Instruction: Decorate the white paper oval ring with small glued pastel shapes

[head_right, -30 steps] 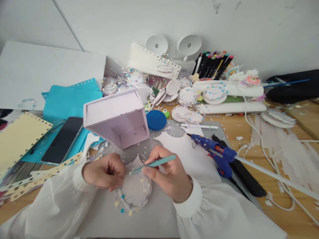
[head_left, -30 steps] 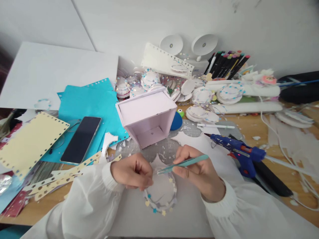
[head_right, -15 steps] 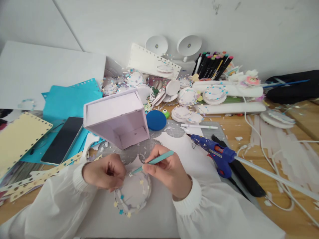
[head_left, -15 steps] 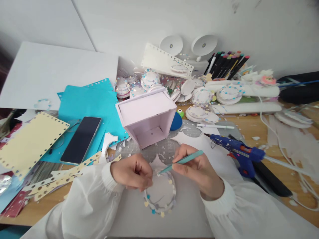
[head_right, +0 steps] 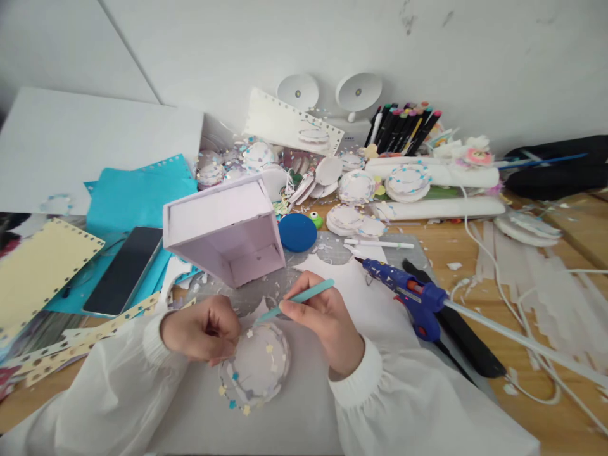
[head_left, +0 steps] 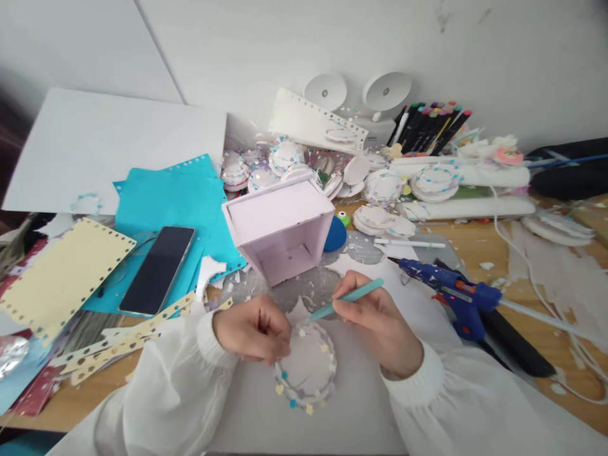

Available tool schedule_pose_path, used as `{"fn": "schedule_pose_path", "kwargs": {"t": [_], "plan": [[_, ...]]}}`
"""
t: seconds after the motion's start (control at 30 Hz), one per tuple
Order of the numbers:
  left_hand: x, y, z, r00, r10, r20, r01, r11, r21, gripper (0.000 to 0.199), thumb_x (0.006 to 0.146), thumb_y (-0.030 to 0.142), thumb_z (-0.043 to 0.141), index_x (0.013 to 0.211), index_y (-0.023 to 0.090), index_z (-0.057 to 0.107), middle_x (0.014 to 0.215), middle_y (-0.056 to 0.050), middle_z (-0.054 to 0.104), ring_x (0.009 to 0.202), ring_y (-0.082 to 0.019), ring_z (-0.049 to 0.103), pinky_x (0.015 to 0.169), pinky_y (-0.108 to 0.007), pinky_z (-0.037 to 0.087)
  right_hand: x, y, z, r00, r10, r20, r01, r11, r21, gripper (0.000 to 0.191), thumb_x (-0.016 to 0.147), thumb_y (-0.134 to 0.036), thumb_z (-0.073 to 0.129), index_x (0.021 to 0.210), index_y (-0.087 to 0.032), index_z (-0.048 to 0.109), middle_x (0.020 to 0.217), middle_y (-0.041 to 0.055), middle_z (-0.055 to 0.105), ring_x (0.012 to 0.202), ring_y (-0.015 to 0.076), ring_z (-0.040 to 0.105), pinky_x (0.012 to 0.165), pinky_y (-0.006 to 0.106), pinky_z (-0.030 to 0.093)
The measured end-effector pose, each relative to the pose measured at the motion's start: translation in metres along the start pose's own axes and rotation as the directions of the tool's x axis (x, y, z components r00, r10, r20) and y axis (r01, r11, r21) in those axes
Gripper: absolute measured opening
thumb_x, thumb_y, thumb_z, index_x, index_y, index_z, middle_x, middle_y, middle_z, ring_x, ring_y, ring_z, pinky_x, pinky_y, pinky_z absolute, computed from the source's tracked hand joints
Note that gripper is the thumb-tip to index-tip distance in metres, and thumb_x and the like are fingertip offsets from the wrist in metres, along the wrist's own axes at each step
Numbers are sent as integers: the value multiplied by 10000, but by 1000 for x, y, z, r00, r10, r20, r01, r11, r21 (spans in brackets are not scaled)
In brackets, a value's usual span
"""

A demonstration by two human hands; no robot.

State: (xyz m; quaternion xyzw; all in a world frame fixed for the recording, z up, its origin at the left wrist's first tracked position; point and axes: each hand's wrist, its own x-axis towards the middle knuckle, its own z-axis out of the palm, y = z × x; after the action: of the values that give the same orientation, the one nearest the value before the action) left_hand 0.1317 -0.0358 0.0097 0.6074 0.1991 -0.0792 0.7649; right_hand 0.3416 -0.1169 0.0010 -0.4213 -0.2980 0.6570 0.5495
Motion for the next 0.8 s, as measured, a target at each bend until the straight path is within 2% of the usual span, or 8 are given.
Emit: {"fn": "schedule_pose_path", "kwargs": {"t": [0.13, 0.33, 0.47, 0.63, 0.8], "plan": [[-1, -2, -2, 1000, 10, 15, -10, 1000, -4, 315, 797, 312, 596, 536, 146, 533, 347, 54, 397, 284, -43, 307, 312, -165, 234, 2, 1, -2, 999, 36, -27, -35, 999, 34, 221, 702, -293, 762, 709, -197, 563, 569, -55, 494, 530, 84, 397, 524, 238, 269], [-1, -8, -6, 1000, 11, 28, -11, 1000, -28, 343, 814, 349, 600, 547, 145, 530, 355, 55, 402, 287, -41, 308, 310, -163, 236, 7, 0, -2, 997, -25, -74, 27, 1000, 14, 208, 696, -287, 746, 692, -190, 562, 581, -45, 496, 546, 97, 390, 539, 257, 254], [-1, -7, -6, 999, 17, 34, -17, 1000, -3, 358, 809, 371, 612, 545, 140, 538, 352, 55, 406, 288, -41, 316, 303, -157, 247, 10, 1, -2, 995, -20, -101, 21, 1000, 11, 203, 690, -294, 739, 693, -189, 565, 609, -39, 504, 557, 104, 404, 547, 263, 266], [-1, -1, -2, 1000, -1, 1, 1, 1000, 16, 349, 781, 372, 650, 547, 128, 561, 353, 57, 416, 290, -38, 331, 304, -150, 247, 11, 3, 0, 996, -12, -91, 15, 999, 29, 204, 696, -284, 736, 681, -181, 561, 587, -47, 489, 541, 93, 401, 540, 256, 262], [1, -6, -1, 999, -1, -44, 2, 1000, 23, 399, 787, 445, 647, 557, 130, 566, 342, 61, 410, 279, -38, 329, 297, -149, 238, 14, 3, -1, 992, 11, -125, 2, 995, 102, 226, 675, -285, 759, 692, -181, 559, 550, -55, 474, 509, 89, 404, 510, 248, 246]]}}
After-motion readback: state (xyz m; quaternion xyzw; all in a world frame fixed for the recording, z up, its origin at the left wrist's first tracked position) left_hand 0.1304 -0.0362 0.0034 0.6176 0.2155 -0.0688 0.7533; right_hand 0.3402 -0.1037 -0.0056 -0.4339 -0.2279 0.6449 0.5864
